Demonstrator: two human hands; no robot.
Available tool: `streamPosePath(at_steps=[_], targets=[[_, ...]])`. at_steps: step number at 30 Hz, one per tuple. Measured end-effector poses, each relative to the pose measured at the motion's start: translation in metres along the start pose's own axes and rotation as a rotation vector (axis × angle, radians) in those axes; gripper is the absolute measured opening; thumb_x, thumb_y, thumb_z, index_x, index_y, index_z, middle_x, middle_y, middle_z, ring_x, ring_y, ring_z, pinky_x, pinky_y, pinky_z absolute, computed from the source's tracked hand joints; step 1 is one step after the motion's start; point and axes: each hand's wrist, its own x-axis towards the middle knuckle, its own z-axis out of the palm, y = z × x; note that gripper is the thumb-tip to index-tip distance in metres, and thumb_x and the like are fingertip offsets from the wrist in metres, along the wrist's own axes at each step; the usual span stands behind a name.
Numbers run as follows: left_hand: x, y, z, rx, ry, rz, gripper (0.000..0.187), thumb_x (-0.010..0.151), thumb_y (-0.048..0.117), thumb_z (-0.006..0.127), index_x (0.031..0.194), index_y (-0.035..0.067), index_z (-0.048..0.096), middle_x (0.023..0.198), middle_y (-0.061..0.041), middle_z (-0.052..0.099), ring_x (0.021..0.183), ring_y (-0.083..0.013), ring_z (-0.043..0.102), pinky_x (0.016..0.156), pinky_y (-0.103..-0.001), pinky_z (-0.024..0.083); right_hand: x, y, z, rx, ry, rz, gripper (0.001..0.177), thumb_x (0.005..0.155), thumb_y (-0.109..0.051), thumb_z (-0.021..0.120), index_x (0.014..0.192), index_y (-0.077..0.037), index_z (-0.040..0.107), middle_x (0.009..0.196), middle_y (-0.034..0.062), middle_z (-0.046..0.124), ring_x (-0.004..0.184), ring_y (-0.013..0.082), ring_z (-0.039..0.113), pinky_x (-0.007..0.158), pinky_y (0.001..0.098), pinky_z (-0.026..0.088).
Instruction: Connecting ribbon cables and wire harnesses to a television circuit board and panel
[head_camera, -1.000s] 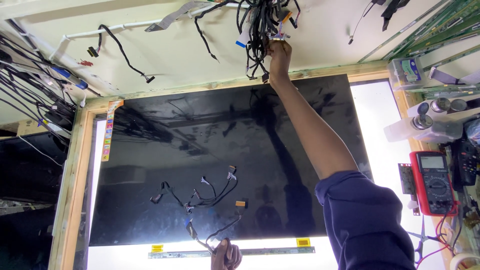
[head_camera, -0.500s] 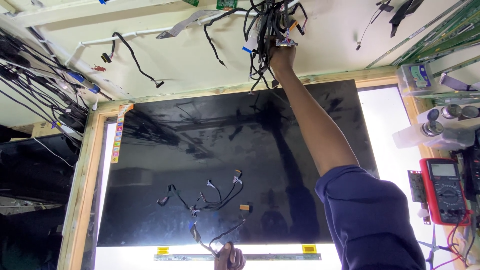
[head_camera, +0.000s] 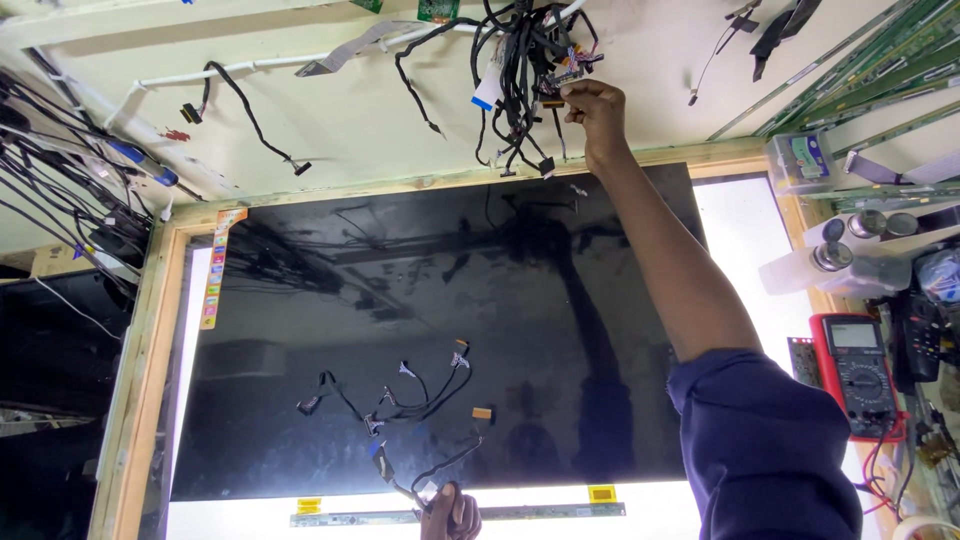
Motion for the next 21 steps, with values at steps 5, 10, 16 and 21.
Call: streamPosePath(at_steps=[5, 10, 16, 21], targets=[[-0.002, 0.001, 0.003, 0.000, -0.007, 0.014, 0.041, 0.102, 0.023, 0.045, 0.064, 0.007, 0.044, 0.043, -0.002, 0.030, 0.035, -0.0135, 0.025, 0.032, -0.029, 0.019, -0.012, -0.007, 0.000, 0.045, -0.082, -0.018, 0.004, 0.081, -0.007, 0.070, 0.081, -0.006, 0.073, 0.069, 0.0047, 0.063, 0.055, 0.0132, 0.049, 0.058, 0.0259, 0.046], [-0.002, -0.004, -0.006, -0.015, 0.045, 0.001, 0.043, 0.101, 0.024, 0.047, 0.062, 0.007, 0.045, 0.043, -0.003, 0.031, 0.035, -0.0152, 0.026, 0.033, -0.031, 0.019, -0.017, 0.002, -0.006, 0.050, -0.092, -0.039, 0.003, 0.085, -0.006, 0.071, 0.083, -0.005, 0.073, 0.075, 0.0067, 0.068, 0.057, 0.0129, 0.054, 0.055, 0.0238, 0.048], [0.002, -0.015, -0.022, -0.055, 0.013, -0.009, 0.041, 0.100, 0.026, 0.049, 0.064, 0.007, 0.044, 0.043, -0.003, 0.029, 0.035, -0.0123, 0.020, 0.032, -0.028, 0.013, -0.032, -0.015, -0.008, -0.157, -0.135, -0.225, 0.008, 0.085, -0.008, 0.063, 0.078, -0.009, 0.067, 0.072, 0.0021, 0.062, 0.062, 0.0108, 0.053, 0.060, 0.0274, 0.048], [0.009, -0.031, -0.049, 0.053, 0.017, 0.035, 0.042, 0.098, 0.028, 0.044, 0.062, 0.008, 0.047, 0.044, -0.007, 0.042, 0.036, -0.0221, 0.042, 0.037, -0.037, 0.039, -0.028, -0.029, -0.003, -0.102, -0.039, -0.125, 0.009, 0.091, -0.011, 0.061, 0.090, -0.006, 0.068, 0.080, 0.0115, 0.071, 0.063, 0.0157, 0.067, 0.047, 0.0245, 0.057]])
